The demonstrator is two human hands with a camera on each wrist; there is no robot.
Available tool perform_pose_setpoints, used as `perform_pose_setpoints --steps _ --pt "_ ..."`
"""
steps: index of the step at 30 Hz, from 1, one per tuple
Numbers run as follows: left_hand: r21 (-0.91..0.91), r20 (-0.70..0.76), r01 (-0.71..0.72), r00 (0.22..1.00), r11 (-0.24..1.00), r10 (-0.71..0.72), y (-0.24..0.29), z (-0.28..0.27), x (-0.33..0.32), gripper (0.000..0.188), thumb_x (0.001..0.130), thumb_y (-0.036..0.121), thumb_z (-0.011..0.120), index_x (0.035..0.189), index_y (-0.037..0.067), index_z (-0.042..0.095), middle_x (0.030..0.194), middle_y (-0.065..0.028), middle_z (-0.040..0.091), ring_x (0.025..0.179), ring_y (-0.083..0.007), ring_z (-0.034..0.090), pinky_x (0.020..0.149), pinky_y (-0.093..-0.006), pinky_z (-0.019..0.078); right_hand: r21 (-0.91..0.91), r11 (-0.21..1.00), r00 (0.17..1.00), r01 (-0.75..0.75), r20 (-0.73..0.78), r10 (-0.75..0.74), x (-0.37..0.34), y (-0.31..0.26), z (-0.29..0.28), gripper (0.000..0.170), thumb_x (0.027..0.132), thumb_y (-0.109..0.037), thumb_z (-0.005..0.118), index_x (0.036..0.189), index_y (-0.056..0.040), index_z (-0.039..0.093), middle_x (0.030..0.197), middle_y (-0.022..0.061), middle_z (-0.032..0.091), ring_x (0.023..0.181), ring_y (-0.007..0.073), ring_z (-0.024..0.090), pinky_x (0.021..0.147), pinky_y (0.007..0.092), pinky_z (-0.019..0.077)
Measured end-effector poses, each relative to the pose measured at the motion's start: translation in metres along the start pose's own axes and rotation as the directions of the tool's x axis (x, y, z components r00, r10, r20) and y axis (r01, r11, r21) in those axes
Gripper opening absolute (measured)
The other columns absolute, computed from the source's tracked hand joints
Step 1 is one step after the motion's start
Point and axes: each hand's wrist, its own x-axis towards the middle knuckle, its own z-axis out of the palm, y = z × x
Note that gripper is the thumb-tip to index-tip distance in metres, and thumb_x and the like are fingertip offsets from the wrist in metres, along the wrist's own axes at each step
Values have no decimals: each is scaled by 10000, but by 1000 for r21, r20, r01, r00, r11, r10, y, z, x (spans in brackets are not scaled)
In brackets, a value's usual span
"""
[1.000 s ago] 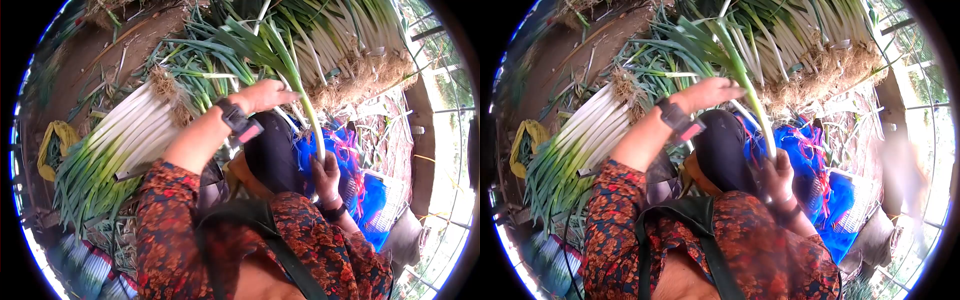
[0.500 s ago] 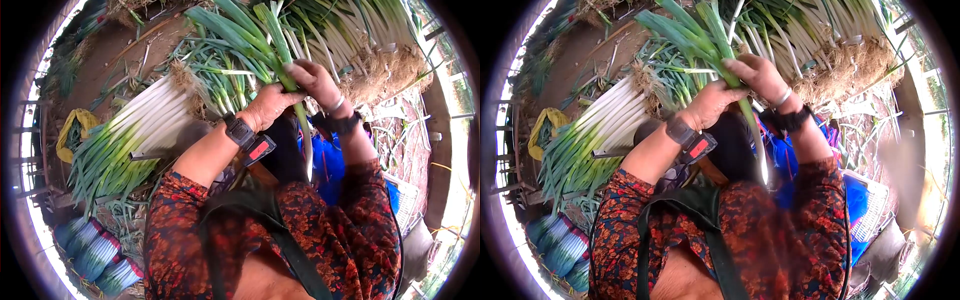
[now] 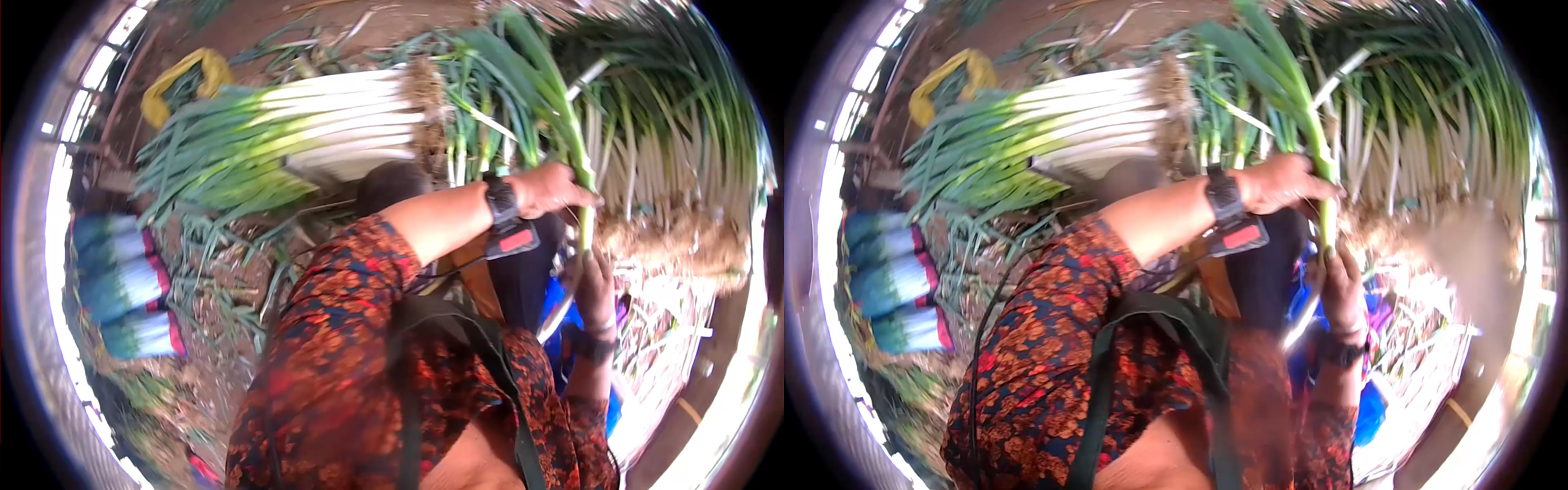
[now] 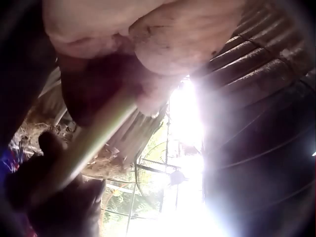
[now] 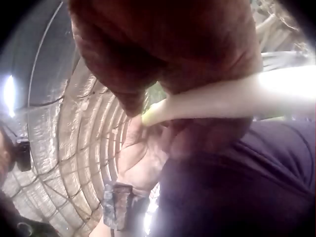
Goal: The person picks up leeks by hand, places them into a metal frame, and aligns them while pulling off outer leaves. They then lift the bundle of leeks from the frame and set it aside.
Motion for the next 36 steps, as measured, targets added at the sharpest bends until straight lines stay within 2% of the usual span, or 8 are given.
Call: perform_pose_setpoints --steps 3,5,9,14,19,25,31,36 --pt "623 -26 135 988 771 -151 60 -3 -27 285 882 313 687 942 34 685 786 -76 680 645 -215 673 610 -345 551 136 991 1000 -13 -8 14 -8 -14 13 364 982 -293 532 1215 -15 561 679 -36 495 518 51 436 459 193 358" --pt "986 20 -39 993 160 116 79 -2 -35 317 815 353 731 946 67 684 742 -66 661 645 -236 666 615 -386 547 7 1000 1000 15 -22 -15 0 -13 7 328 971 -226 570 1234 -32 548 663 -43 479 498 38 408 450 190 341" --pt "873 487 -394 703 -287 518 85 -25 -44 404 654 433 779 951 185 666 1039 -13 620 1103 -194 537 984 -477 381 -107 990 995 93 -18 -95 11 -18 20 278 941 -113 609 1205 -32 582 696 -49 505 567 32 436 504 183 361" --pt "958 280 -287 942 -10 -185 118 -74 -69 237 778 413 710 927 230 721 783 3 686 832 -221 671 952 -557 373 -430 866 967 256 111 -231 43 -19 47 280 906 -56 634 1181 -8 622 852 19 644 763 125 588 709 265 488" --pt "989 139 -147 964 16 227 144 -167 -139 255 737 237 752 987 188 734 736 -66 654 712 -252 661 606 -390 505 -594 617 856 516 375 -356 95 -62 96 323 905 -82 635 1220 -21 605 920 140 661 783 188 621 712 323 501" --pt "909 -220 335 890 -247 399 212 -246 -242 467 708 126 708 1171 126 650 940 -61 569 985 -251 551 985 -515 362 -531 355 632 770 555 -542 206 -87 164 305 922 -128 606 1222 -78 615 937 161 638 827 318 636 721 385 507" --pt "703 -158 506 797 -500 583 183 -378 -280 357 740 247 738 1095 262 706 867 -54 651 859 -268 624 781 -416 490 -525 258 560 811 572 -599 338 -67 283 253 923 -204 607 1154 -119 662 1051 145 650 907 325 642 823 377 520" --pt "771 -577 636 691 12 435 109 -454 -282 352 784 290 719 1133 265 683 988 -94 653 969 -302 607 877 -419 470 -740 130 695 660 537 -478 399 -5 337 241 921 -271 586 1113 -173 694 1038 135 633 1006 338 583 906 416 478"
